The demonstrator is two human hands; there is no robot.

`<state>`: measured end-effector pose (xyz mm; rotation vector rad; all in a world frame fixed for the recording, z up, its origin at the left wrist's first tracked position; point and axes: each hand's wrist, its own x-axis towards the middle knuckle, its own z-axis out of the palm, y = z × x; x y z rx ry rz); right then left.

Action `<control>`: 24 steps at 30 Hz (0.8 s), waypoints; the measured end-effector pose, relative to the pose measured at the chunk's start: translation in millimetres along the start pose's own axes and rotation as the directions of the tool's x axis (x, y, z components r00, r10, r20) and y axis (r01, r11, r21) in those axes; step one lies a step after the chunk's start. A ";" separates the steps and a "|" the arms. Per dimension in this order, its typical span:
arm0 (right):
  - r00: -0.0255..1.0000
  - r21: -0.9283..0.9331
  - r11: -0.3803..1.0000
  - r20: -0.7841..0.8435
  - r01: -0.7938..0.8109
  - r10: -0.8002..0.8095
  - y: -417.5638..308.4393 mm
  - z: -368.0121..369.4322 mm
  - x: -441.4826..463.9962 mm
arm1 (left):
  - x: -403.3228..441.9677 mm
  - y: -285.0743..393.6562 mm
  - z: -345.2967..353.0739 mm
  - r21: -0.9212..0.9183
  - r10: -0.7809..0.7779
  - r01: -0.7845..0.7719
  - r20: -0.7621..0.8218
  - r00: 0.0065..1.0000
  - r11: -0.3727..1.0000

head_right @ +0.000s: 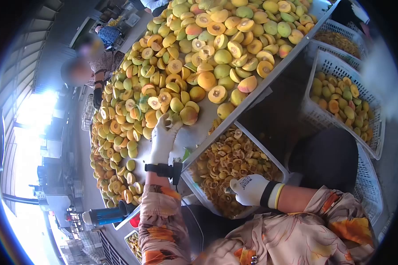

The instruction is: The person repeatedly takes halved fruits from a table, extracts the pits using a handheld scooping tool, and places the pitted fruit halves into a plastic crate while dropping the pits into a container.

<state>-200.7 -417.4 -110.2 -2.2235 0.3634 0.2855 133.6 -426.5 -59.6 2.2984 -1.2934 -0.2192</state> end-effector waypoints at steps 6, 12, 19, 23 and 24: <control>0.998 0.028 0.998 -0.035 -0.048 0.049 -12.8 -20.1 -2.8 | 0.4 0.6 3.4 -0.386 -0.126 0.155 0.099 0.987 0.909; 0.889 0.280 0.931 -0.451 0.234 -0.087 -43.5 -48.2 -12.7 | -114.3 42.1 -41.7 -0.965 -0.039 0.251 0.249 0.968 0.073; 0.850 0.347 0.851 -0.490 0.393 -0.193 -97.2 -45.2 -44.4 | -214.4 112.9 -60.6 -0.989 -0.060 0.140 0.143 0.988 -0.052; 0.808 0.066 0.948 -0.542 0.312 -0.229 -105.0 -27.5 -64.7 | -246.6 131.8 -67.2 -0.986 0.006 0.135 0.135 0.991 -0.095; 0.772 0.056 0.926 -0.572 0.373 -0.276 -106.7 -25.3 -68.3 | -250.3 131.0 -64.7 -0.981 0.060 0.122 0.114 0.992 -0.151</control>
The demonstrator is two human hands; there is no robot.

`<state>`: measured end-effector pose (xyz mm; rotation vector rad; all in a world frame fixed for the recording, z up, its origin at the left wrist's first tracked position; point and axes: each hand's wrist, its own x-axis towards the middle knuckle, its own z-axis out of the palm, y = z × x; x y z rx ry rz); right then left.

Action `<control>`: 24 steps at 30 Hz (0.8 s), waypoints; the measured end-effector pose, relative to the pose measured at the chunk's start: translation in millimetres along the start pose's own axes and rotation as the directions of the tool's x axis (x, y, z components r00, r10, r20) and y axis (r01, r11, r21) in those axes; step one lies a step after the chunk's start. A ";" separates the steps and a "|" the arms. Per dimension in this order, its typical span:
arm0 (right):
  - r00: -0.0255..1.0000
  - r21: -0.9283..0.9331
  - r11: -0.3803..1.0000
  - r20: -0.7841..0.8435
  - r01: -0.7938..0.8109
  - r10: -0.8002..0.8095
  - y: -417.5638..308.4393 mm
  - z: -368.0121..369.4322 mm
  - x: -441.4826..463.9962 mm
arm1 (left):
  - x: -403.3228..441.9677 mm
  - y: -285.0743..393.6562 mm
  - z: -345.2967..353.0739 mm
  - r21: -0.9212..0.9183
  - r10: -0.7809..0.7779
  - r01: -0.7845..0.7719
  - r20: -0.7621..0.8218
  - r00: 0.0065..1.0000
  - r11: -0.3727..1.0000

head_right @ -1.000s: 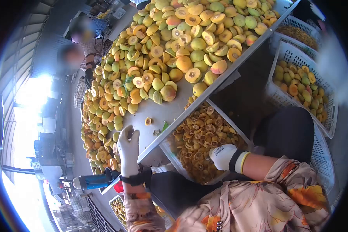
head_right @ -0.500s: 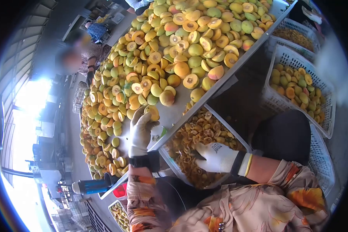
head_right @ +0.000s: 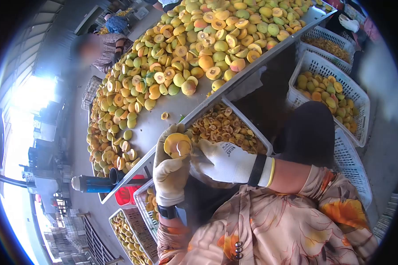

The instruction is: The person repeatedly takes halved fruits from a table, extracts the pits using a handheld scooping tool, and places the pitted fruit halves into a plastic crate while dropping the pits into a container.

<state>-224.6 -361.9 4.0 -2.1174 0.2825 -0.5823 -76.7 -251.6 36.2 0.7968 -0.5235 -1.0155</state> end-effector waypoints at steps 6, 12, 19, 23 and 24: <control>0.976 0.018 0.976 0.002 0.219 -0.219 2.4 17.5 -17.1 | -19.8 -21.6 8.9 0.025 0.113 -0.110 -0.188 0.976 0.994; 0.975 0.306 0.950 0.184 0.063 -0.125 -14.4 23.9 -22.0 | -30.7 -26.7 28.1 0.325 0.348 -0.250 -0.290 0.892 0.912; 0.855 -0.721 0.496 0.269 0.484 -0.443 -29.3 21.8 -26.0 | -35.2 -27.8 32.8 0.566 0.505 -0.268 -0.316 0.803 0.780; 0.963 -0.063 0.962 0.067 0.266 -0.262 -23.9 29.5 -13.4 | -28.3 -24.6 25.9 0.625 0.521 -0.252 -0.293 0.801 0.739; 0.978 0.107 0.975 0.046 0.196 -0.202 -25.7 27.9 -9.3 | -24.3 -23.8 24.6 0.663 0.550 -0.257 -0.277 0.788 0.703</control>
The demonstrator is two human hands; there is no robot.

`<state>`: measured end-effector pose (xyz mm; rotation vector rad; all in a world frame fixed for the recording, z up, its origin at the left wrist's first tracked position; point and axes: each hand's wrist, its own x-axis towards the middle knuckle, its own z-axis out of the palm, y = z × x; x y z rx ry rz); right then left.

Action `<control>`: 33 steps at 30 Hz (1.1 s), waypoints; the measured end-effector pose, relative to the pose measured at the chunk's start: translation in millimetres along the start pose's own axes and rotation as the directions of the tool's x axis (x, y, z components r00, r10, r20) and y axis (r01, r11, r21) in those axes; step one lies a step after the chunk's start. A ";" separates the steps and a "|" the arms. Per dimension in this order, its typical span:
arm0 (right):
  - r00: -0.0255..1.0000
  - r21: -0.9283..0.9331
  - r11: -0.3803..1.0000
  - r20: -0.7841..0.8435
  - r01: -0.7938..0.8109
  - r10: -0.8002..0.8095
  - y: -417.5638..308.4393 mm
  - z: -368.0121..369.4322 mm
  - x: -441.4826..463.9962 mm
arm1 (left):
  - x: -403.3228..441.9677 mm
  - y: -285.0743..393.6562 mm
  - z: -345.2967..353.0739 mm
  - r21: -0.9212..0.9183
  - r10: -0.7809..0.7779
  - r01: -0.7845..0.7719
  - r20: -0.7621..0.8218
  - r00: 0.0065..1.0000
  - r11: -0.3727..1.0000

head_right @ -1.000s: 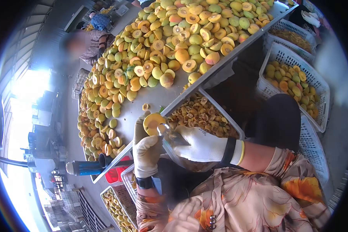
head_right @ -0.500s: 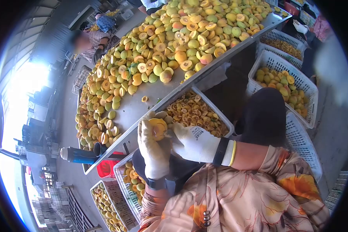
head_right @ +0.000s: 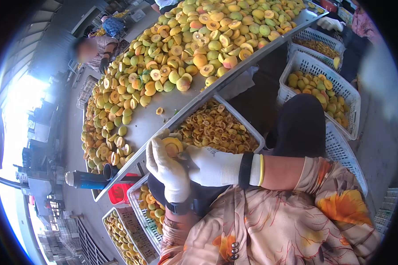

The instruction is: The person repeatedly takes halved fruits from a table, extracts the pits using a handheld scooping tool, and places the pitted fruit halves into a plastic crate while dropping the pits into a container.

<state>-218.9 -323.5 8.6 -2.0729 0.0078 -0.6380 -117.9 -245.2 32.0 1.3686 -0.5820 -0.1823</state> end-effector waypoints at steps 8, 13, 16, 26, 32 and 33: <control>0.995 0.041 0.999 0.088 0.036 -0.040 22.3 -3.8 9.9 | 6.5 -5.9 6.4 -0.010 0.006 -0.007 -0.060 0.998 1.000; 0.997 0.208 0.977 0.066 -0.050 0.037 27.8 -2.9 11.9 | 11.1 -12.2 9.5 -0.089 -0.014 0.010 -0.041 0.999 0.996; 0.995 0.250 0.964 0.053 -0.090 0.079 26.5 -15.4 16.9 | 17.0 -6.3 0.6 -0.204 -0.070 0.109 0.188 0.980 0.973; 0.990 -0.026 0.989 0.016 -0.143 0.143 21.9 -19.9 8.7 | 22.5 -35.2 -23.1 -0.359 -0.145 0.281 0.361 0.921 0.890; 0.989 -0.290 0.953 0.088 -0.090 0.120 22.6 -22.7 11.8 | 17.3 -34.7 -31.3 -0.248 -0.215 0.306 0.337 0.917 0.919; 0.980 -0.317 0.942 0.129 -0.106 0.154 19.7 -24.1 13.2 | 16.3 -33.6 -31.7 -0.203 -0.206 0.281 0.326 0.923 0.938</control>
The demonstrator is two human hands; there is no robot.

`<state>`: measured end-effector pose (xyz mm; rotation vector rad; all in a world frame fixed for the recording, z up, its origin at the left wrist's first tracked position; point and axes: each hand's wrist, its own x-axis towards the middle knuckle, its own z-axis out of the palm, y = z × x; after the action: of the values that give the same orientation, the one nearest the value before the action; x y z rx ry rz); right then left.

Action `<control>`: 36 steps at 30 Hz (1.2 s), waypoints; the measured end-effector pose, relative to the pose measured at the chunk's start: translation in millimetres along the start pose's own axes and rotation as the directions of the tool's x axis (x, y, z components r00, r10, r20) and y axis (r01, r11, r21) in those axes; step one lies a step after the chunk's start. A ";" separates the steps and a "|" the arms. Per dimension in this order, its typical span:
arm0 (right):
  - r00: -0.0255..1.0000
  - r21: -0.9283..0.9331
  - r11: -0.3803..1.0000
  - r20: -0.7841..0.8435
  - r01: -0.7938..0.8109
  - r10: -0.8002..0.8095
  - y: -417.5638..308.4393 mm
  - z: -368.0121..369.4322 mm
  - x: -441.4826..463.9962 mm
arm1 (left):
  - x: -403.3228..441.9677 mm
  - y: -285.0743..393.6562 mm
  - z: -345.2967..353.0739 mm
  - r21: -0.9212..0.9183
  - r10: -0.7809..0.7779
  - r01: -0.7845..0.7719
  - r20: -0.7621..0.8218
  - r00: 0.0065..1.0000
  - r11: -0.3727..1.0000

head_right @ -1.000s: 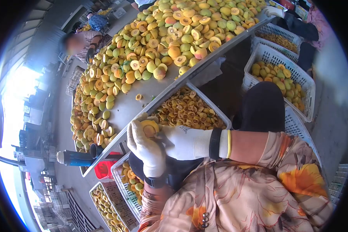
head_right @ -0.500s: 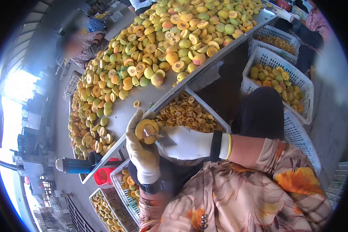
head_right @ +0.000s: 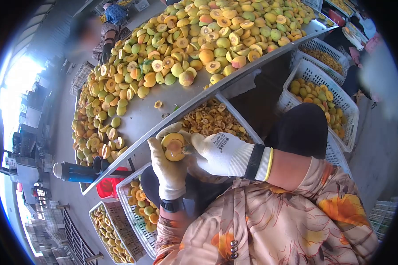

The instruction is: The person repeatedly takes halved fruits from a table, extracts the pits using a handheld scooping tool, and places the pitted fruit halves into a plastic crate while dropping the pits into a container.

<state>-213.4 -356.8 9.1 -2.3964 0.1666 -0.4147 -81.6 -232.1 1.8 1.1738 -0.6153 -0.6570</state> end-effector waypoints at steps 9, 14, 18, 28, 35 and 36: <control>0.979 0.271 0.963 -0.192 -0.008 0.062 -18.2 -5.7 11.8 | -6.5 -2.5 -8.9 0.058 -0.019 0.023 -0.060 0.998 0.998; 0.975 0.561 0.819 -0.084 -0.123 0.205 -28.0 -12.7 25.1 | -14.6 0.1 -0.2 0.263 0.060 -0.054 -0.017 0.998 0.963; 0.987 0.529 0.843 -0.057 -0.099 0.152 -24.1 -9.0 22.9 | -17.8 -4.4 -1.1 0.375 0.197 -0.190 0.021 0.980 0.908; 0.992 0.182 0.980 0.109 -0.075 0.056 -4.1 -23.4 -0.5 | -15.5 25.6 8.3 0.054 -0.189 0.201 -0.167 0.968 0.978; 0.994 0.052 0.993 0.017 0.106 -0.107 6.0 -0.3 -8.7 | -15.5 18.7 6.5 0.008 -0.249 0.250 -0.079 0.965 0.968; 0.987 -0.001 0.987 -0.036 0.158 -0.158 7.4 1.9 -8.7 | -15.7 18.7 8.2 -0.031 -0.274 0.272 -0.089 0.958 0.962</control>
<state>-221.1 -359.3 0.7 -2.4096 -0.0081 -0.5303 -95.4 -220.9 20.5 1.2765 -0.3699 -0.8346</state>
